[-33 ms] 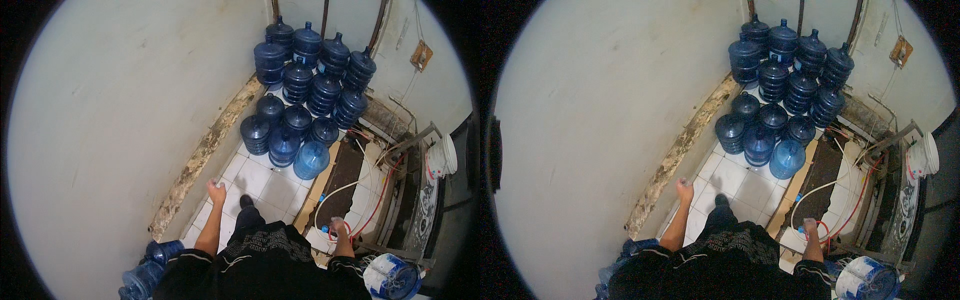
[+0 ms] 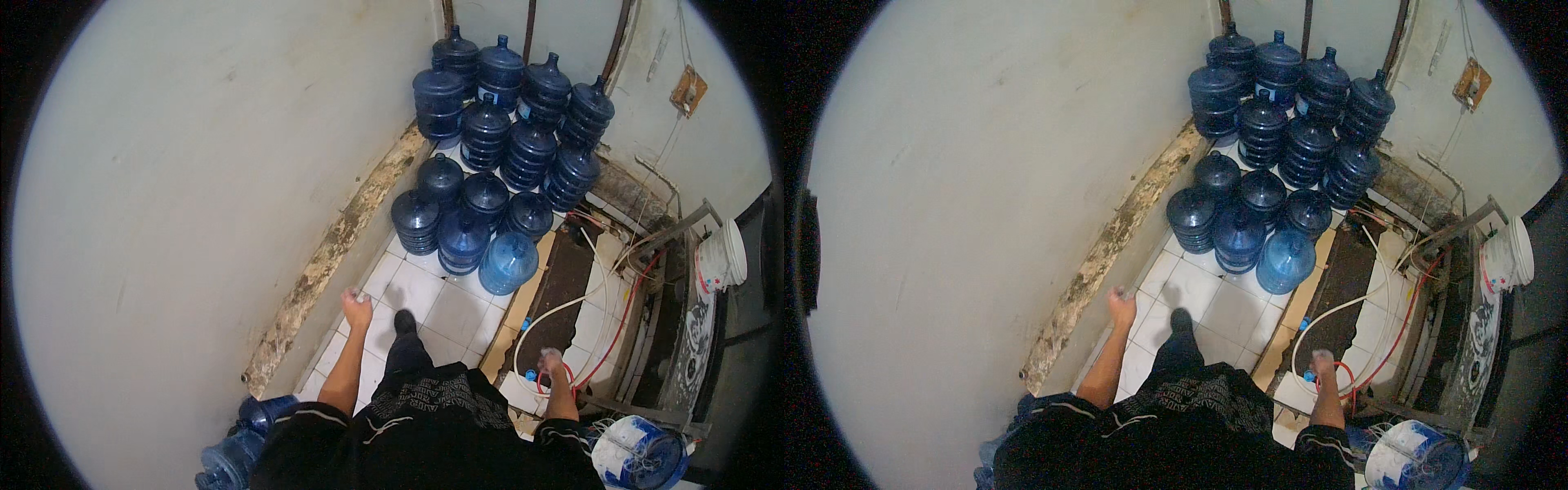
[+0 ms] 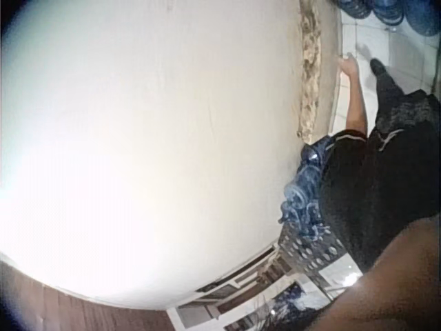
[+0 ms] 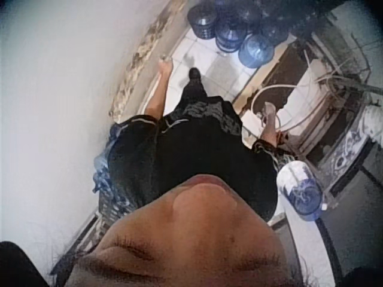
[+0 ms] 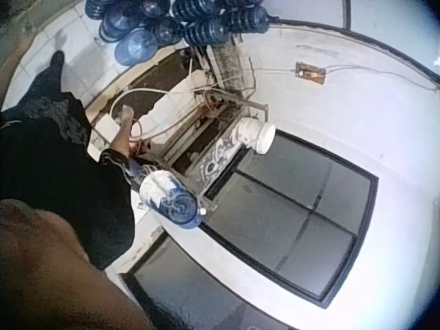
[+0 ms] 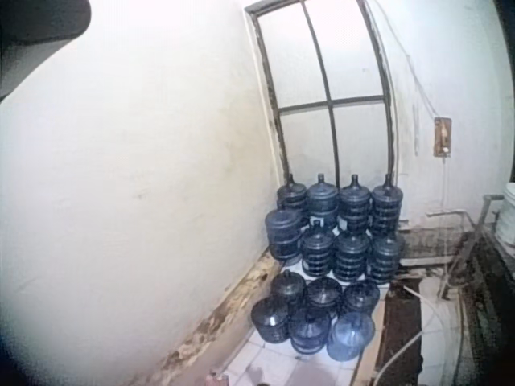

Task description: The person scrubs the exterior of large blue water jugs with a yellow sponge and soapy water at a metal sink. They rinse the jugs, place them on the floor among other jugs, and repeat the process with additional jugs.

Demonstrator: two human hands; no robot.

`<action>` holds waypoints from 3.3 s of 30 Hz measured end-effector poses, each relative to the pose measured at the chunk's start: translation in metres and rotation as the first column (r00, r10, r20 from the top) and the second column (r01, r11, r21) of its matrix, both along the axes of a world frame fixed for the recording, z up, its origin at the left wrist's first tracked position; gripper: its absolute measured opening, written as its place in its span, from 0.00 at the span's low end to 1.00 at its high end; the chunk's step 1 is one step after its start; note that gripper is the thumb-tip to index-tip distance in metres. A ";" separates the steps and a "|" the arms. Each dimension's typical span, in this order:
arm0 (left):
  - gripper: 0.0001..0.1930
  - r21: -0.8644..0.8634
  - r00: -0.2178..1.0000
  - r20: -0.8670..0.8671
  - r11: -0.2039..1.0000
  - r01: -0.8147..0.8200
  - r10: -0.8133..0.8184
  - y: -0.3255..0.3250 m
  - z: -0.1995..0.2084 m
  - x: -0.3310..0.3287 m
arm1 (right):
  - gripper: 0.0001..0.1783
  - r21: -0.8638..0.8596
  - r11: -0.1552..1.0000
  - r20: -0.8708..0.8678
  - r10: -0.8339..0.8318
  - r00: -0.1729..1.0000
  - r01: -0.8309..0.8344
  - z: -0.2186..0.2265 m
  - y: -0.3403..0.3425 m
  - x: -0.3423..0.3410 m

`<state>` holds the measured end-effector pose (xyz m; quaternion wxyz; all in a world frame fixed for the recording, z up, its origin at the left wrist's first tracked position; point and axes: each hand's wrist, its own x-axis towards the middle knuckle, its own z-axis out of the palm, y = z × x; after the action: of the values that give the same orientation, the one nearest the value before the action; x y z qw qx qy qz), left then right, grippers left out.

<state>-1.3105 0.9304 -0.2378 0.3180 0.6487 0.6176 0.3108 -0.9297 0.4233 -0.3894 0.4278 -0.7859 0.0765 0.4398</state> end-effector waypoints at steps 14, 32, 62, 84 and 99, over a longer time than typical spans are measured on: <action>0.39 -0.364 0.688 -0.359 0.773 0.519 -0.631 0.281 -0.090 0.256 | 0.14 0.179 0.976 0.238 0.080 0.968 -0.125 0.196 0.349 0.028; 0.29 -0.383 0.565 -0.496 0.750 0.539 -0.659 0.336 -0.231 0.293 | 0.15 0.278 0.797 -0.317 -0.450 0.835 0.535 0.128 0.332 -0.001; 0.14 0.561 0.219 0.505 0.511 0.652 -0.835 -0.004 0.287 0.432 | 0.10 -0.055 0.383 0.111 -0.915 0.387 0.922 -0.004 -0.081 -0.315; 0.09 0.736 -0.651 0.564 -0.047 0.675 -0.508 -0.506 0.378 0.822 | 0.28 0.227 0.696 0.829 -0.505 0.239 0.681 0.375 -0.178 0.231; 0.13 0.718 -0.757 0.473 -0.302 0.628 -0.450 -0.808 0.385 1.003 | 0.45 0.587 0.206 0.411 -0.909 -0.069 0.783 0.380 -0.353 0.431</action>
<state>-0.3080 0.1228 0.1468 0.7155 0.5329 -0.4385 0.1084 -0.4987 0.0698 -0.0096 0.6587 -0.6162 0.3434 -0.2618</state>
